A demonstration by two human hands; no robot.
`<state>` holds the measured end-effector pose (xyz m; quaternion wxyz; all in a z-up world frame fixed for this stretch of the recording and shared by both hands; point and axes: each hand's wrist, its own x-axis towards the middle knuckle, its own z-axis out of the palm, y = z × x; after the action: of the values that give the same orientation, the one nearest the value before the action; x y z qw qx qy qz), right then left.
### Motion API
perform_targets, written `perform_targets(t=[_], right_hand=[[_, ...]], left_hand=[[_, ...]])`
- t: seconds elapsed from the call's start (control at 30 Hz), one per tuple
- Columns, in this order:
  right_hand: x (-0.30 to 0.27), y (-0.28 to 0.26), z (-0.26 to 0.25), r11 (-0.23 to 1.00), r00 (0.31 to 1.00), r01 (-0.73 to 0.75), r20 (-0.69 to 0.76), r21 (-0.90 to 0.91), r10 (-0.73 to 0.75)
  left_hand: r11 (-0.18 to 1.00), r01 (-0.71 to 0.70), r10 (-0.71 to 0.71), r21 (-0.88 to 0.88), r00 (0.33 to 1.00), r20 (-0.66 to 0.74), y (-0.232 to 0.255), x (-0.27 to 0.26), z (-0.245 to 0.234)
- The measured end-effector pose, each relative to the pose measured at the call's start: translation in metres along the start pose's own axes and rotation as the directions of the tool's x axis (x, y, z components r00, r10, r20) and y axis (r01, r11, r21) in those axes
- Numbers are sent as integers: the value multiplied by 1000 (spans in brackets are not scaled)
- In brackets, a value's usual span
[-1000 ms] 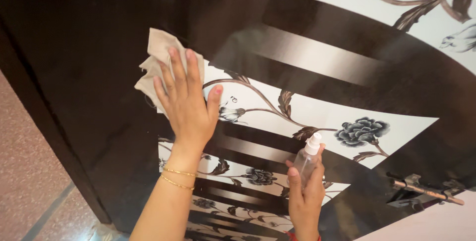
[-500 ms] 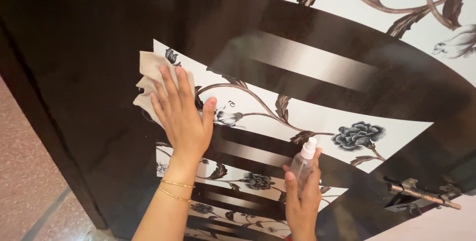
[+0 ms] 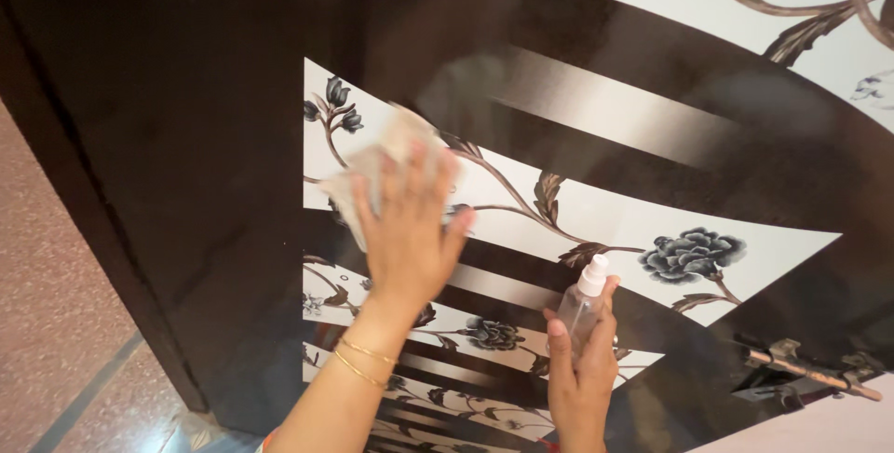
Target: The person sprays a clear liquid from a bottle onto a dark brown cabinet with floral decals and wipes the surface with a cloth. They repeatedly spray and wipe different sections of the cabinet, focusing on the patterned areas and the horizontal metallic strips.
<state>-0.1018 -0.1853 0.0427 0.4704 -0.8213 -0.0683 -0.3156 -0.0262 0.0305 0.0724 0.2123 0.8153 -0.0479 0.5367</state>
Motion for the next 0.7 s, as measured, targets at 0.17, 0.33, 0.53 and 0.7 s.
perform_targets(t=[0.17, 0.33, 0.53, 0.7], right_hand=[[-1, -1, -2, 999, 1000, 12, -1, -30, -12], [-1, 1, -1, 1000, 1000, 28, 4, -1, -28], [0, 8, -1, 995, 995, 95, -16, 29, -95], [0, 11, 0, 989, 993, 121, -7, 91, -120]], left_hand=[[987, 114, -123, -113, 989, -80, 12, 24, -3], [983, -173, 175, -57, 983, 46, 27, -7, 0], [998, -24, 27, -65, 999, 38, 10, -9, -6], [996, -15, 16, -87, 1000, 16, 23, 7, -4]])
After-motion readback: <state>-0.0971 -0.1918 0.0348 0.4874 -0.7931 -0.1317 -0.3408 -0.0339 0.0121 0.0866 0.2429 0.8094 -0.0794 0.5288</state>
